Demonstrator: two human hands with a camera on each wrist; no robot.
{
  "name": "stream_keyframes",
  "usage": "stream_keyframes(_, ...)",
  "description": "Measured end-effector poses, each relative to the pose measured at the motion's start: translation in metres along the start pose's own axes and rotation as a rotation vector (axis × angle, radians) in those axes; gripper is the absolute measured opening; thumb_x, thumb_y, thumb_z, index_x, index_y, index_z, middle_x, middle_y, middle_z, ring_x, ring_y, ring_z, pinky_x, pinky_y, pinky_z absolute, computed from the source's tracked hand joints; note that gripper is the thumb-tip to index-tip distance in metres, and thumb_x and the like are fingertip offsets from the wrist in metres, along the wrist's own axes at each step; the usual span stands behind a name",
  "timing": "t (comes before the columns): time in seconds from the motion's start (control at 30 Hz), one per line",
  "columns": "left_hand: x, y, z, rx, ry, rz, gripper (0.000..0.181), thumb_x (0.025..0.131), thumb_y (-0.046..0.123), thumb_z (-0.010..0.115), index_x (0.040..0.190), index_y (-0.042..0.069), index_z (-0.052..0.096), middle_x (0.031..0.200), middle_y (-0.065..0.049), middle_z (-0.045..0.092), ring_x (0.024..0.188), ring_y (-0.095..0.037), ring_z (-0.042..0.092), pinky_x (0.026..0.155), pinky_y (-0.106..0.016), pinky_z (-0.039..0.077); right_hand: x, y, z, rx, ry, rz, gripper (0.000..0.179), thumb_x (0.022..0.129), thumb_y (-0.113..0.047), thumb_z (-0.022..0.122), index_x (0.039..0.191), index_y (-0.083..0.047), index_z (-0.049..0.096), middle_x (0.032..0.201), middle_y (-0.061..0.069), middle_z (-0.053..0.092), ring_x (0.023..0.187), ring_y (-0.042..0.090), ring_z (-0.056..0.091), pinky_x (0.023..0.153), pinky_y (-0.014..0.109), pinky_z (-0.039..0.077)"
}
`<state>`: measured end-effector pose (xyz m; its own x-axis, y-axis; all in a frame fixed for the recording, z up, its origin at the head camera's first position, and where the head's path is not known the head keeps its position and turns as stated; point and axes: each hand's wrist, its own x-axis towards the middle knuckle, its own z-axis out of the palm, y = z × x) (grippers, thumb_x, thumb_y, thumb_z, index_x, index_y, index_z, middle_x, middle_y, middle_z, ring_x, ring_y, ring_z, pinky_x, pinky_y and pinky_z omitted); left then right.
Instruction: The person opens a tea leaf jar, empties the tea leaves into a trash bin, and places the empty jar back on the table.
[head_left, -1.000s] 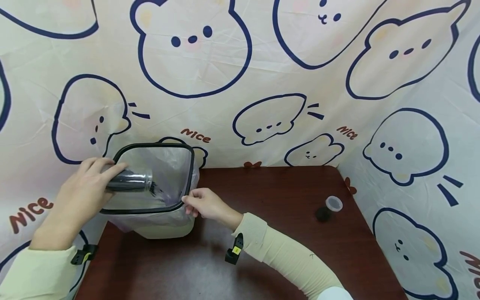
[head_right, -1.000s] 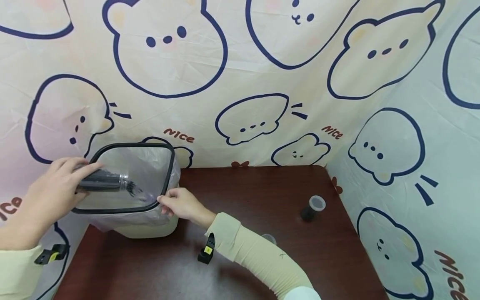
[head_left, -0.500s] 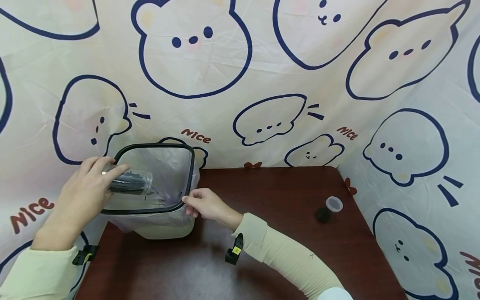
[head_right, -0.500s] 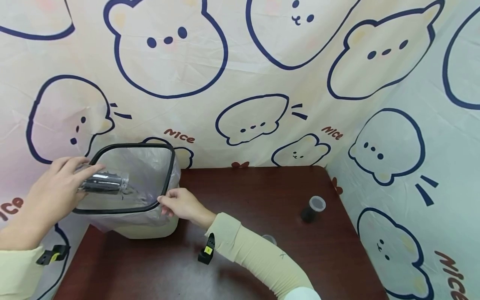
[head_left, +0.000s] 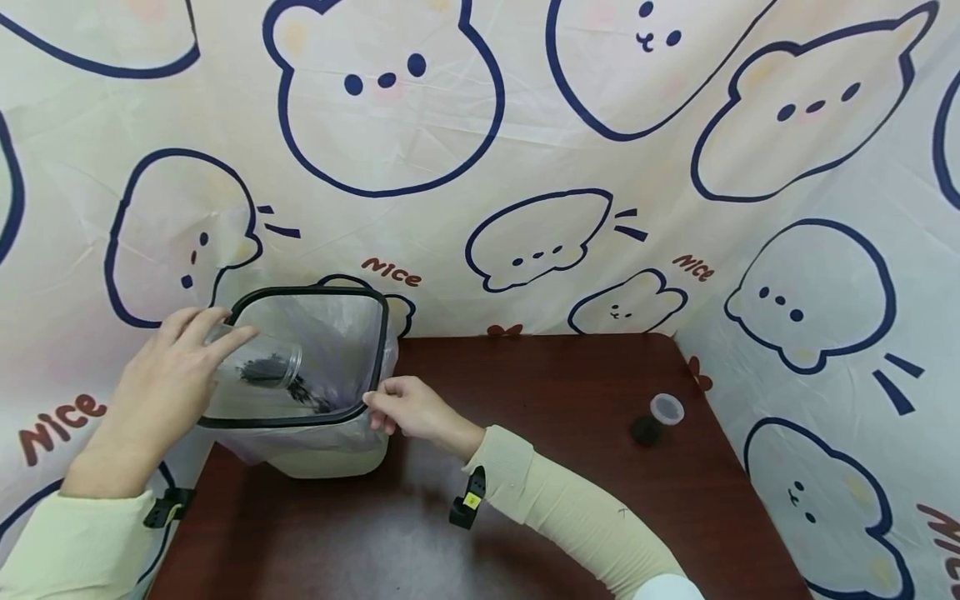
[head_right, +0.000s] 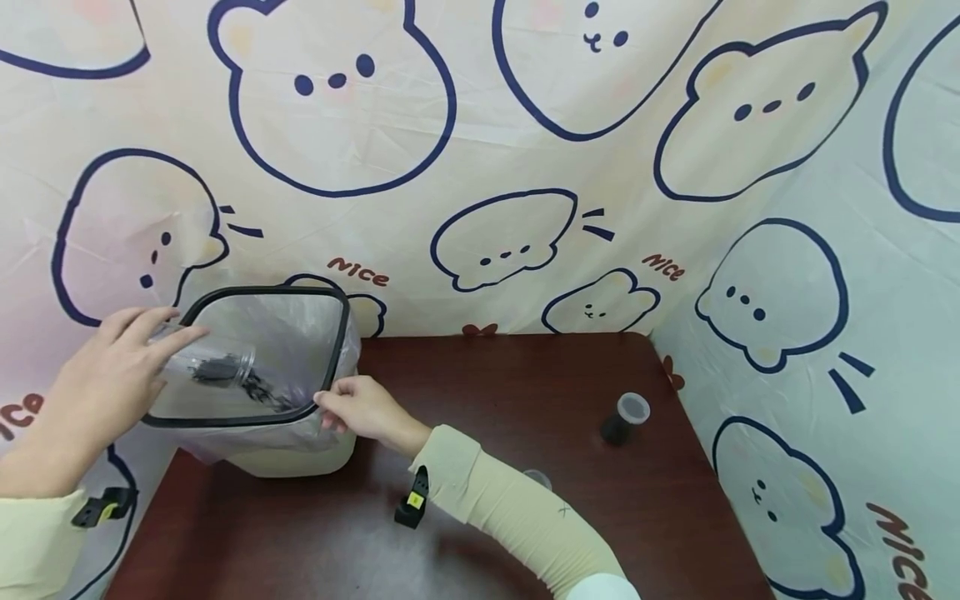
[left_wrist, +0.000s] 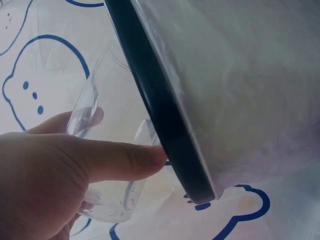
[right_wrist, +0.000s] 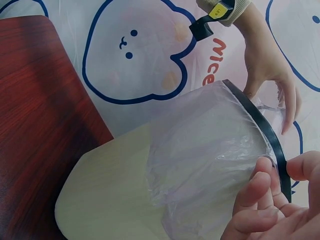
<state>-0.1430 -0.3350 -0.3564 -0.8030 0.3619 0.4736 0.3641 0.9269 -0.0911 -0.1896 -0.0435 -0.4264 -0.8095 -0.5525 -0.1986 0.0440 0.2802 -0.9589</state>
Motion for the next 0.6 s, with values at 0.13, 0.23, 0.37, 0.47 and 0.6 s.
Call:
stream_keyframes(0.13,-0.0005,-0.0002,-0.0003,0.006,0.022,0.006,0.075,0.061,-0.026,0.075,0.127,0.009,0.065,0.135,-0.028,0.051,0.123,-0.051,0.043,0.086,-0.066,0.046,-0.0002,-0.0019,0.0002,-0.004,0.001,0.005,0.034,0.103,-0.025,0.060,0.073,-0.009,0.061,0.068,-0.002,0.063,0.059,0.014,0.052,0.049,0.023,0.033)
stream_keyframes(0.23,-0.0006,0.0002,0.0012,0.011,0.036,0.013,0.071,0.065,-0.027,0.070,0.126,0.009,0.065,0.134,-0.029,0.051,0.123,-0.051,0.043,0.084,-0.065,0.047,-0.0003,-0.0017,0.0002,-0.009,0.004,0.012,0.033,0.103,-0.025,0.060,0.074,-0.009,0.061,0.068,-0.001,0.063,0.058,0.012,0.052,0.049,0.023,0.033)
stream_keyframes(0.37,0.0000,0.0001,0.0029,0.011,0.053,0.029,0.070,0.067,-0.029,0.066,0.126,0.008,0.064,0.132,-0.028,0.053,0.121,-0.050,0.044,0.084,-0.065,0.047,-0.0002,-0.0011,0.0003,-0.011,0.006,0.015,0.033,0.103,-0.025,0.060,0.075,-0.009,0.062,0.067,-0.001,0.063,0.057,0.011,0.052,0.048,0.023,0.032)
stream_keyframes(0.47,0.0010,-0.0002,0.0034,0.004,0.055,0.037,0.072,0.064,-0.030,0.069,0.126,0.008,0.064,0.129,-0.028,0.055,0.121,-0.049,0.045,0.088,-0.065,0.045,0.0002,-0.0004,-0.0002,-0.008,0.005,0.014,0.032,0.103,-0.025,0.060,0.075,-0.009,0.062,0.067,-0.001,0.063,0.058,0.012,0.052,0.048,0.023,0.032)
stream_keyframes(0.6,0.0020,0.0000,0.0034,-0.010,0.040,0.016,0.079,0.059,-0.019,0.084,0.130,0.008,0.062,0.127,-0.028,0.055,0.120,-0.050,0.045,0.092,-0.066,0.044,0.0008,0.0010,-0.0004,-0.005,0.006,0.015,0.032,0.103,-0.024,0.060,0.075,-0.010,0.063,0.067,-0.002,0.063,0.058,0.013,0.052,0.048,0.023,0.032)
